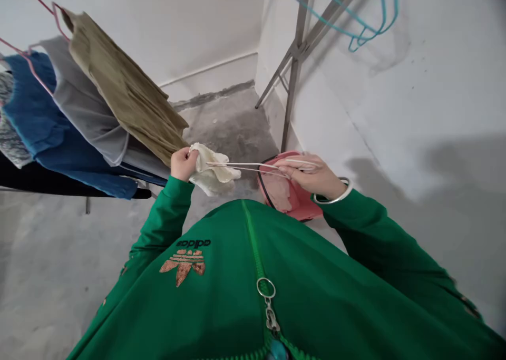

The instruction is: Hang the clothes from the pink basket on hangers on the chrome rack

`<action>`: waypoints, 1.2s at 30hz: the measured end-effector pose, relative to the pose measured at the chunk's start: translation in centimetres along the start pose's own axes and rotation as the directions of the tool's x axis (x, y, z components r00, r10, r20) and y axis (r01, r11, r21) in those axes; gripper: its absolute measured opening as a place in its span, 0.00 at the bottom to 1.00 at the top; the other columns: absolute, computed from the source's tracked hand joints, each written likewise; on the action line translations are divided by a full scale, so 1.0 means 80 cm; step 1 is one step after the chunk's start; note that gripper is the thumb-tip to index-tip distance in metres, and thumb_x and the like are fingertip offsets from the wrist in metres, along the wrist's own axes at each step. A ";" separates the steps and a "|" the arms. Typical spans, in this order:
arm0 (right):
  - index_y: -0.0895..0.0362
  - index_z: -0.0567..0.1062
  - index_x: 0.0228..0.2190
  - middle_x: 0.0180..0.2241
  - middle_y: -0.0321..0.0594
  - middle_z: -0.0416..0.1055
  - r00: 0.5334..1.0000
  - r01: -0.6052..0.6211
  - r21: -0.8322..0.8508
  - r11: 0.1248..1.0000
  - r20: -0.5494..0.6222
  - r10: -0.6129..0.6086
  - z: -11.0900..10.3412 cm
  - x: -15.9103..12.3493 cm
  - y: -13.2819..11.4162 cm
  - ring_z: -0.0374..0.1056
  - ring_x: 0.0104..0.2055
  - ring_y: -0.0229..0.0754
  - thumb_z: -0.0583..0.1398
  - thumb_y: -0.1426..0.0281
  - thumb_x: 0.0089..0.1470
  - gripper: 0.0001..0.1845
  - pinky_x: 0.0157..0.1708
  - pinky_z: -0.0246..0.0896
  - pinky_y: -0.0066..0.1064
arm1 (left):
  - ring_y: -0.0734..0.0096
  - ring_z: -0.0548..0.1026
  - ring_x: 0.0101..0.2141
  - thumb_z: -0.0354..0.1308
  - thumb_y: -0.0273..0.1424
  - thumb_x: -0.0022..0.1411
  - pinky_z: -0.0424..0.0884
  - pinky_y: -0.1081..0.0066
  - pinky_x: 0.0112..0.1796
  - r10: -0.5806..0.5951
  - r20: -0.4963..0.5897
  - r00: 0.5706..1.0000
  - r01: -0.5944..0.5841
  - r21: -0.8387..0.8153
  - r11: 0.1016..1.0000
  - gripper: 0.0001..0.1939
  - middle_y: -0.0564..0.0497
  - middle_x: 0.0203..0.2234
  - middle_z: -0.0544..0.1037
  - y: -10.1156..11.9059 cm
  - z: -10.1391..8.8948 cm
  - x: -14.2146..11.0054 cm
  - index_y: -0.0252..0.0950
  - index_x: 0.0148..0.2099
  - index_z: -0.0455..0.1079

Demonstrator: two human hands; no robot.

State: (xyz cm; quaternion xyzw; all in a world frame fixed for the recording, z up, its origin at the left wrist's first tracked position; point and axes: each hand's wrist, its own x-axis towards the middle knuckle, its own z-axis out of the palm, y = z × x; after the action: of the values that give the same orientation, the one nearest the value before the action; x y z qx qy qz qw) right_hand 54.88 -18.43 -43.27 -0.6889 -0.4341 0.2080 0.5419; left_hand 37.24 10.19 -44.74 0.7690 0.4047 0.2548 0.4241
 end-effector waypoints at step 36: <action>0.58 0.73 0.42 0.48 0.51 0.71 0.945 0.237 -0.284 0.929 0.288 -0.153 0.154 0.001 0.071 0.67 0.47 0.47 0.54 0.68 0.58 0.13 0.46 0.63 0.39 | 0.65 0.70 0.37 0.47 0.29 0.64 0.66 0.69 0.39 0.488 0.326 0.810 -0.587 0.445 0.676 0.08 0.48 0.31 0.70 0.044 0.003 -0.032 0.36 0.35 0.66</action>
State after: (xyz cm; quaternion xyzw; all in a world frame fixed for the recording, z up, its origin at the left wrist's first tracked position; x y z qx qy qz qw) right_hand 47.72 -11.59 -52.52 -0.6861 -0.5960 0.1698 0.3811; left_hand 37.43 6.82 -41.93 0.9591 0.1731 0.1770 0.1376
